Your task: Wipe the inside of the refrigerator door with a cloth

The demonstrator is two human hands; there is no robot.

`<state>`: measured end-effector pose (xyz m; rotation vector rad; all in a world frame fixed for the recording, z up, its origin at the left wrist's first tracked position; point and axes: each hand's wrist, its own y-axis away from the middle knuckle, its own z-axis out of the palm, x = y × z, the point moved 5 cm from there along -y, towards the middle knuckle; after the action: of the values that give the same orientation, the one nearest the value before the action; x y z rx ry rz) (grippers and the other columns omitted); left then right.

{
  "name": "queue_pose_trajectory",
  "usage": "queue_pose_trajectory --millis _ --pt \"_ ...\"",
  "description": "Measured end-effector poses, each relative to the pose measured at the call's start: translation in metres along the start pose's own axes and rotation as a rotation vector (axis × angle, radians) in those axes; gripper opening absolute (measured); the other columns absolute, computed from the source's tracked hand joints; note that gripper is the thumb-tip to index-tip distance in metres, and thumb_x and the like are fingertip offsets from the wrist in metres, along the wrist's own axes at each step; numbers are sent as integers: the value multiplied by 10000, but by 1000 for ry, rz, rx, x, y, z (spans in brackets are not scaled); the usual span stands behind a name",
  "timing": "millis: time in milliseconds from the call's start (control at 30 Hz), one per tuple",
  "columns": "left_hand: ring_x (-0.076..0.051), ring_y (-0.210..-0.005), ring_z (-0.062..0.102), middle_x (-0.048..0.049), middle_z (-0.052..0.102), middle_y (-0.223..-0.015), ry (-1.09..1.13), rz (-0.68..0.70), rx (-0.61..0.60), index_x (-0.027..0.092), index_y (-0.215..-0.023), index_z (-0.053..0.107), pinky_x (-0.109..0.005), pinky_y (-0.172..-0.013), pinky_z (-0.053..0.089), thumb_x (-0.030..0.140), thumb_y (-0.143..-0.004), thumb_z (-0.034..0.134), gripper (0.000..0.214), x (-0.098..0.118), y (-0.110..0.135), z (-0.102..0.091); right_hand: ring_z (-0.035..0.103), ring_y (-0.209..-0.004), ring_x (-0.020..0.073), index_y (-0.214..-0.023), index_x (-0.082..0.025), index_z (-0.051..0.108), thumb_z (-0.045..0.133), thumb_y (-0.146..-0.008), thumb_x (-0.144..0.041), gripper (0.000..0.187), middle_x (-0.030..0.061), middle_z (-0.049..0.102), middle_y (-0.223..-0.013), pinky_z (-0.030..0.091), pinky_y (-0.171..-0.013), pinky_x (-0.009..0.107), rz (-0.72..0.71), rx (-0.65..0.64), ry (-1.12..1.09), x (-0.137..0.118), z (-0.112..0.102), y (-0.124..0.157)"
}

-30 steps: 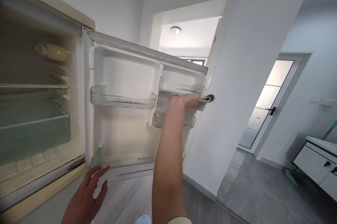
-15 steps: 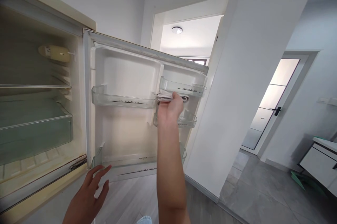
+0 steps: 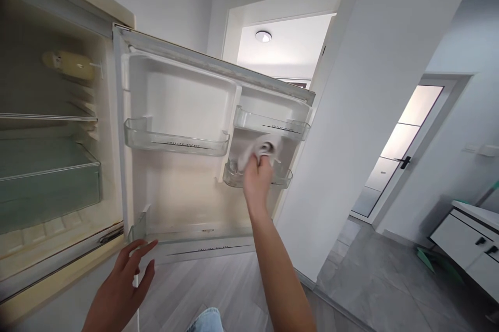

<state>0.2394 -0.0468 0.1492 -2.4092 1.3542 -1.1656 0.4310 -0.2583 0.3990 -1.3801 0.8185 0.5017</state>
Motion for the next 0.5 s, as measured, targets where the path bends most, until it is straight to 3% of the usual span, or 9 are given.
queue_pose_trajectory --millis 100,233,367,500 --pt "-51 -595 628 -21 532 -1306 2 16 0 360 -1219 508 -228 -480 521 440 -907 375 348 1 -1 -2 410 -562 164 -679 -237 455 423 -814 -295 150 -26 452 -579 305 -565 297 -76 -233 76 -5 30 -5" --pt "-47 -586 626 -26 545 -1300 21 21 19 353 -1214 514 -222 -475 516 422 -910 379 340 4 -1 -4 454 -656 176 -662 -227 464 426 -784 -303 148 -5 491 -649 340 -631 296 -138 -367 5 -12 51 -19" --pt "-43 -577 615 -18 563 -1290 33 12 58 363 -1203 529 -213 -472 511 403 -914 382 327 7 1 -5 437 -617 148 -623 -212 471 480 -724 -321 149 -30 456 -593 337 -604 275 -53 -549 -76 -6 51 -25" --pt "-42 -557 601 -17 569 -1281 24 1 125 348 -1189 538 -211 -451 485 382 -923 385 308 9 3 -6 364 -511 106 -504 -208 413 574 -633 -270 215 -63 372 -490 294 -519 252 46 -712 14 2 34 -31"
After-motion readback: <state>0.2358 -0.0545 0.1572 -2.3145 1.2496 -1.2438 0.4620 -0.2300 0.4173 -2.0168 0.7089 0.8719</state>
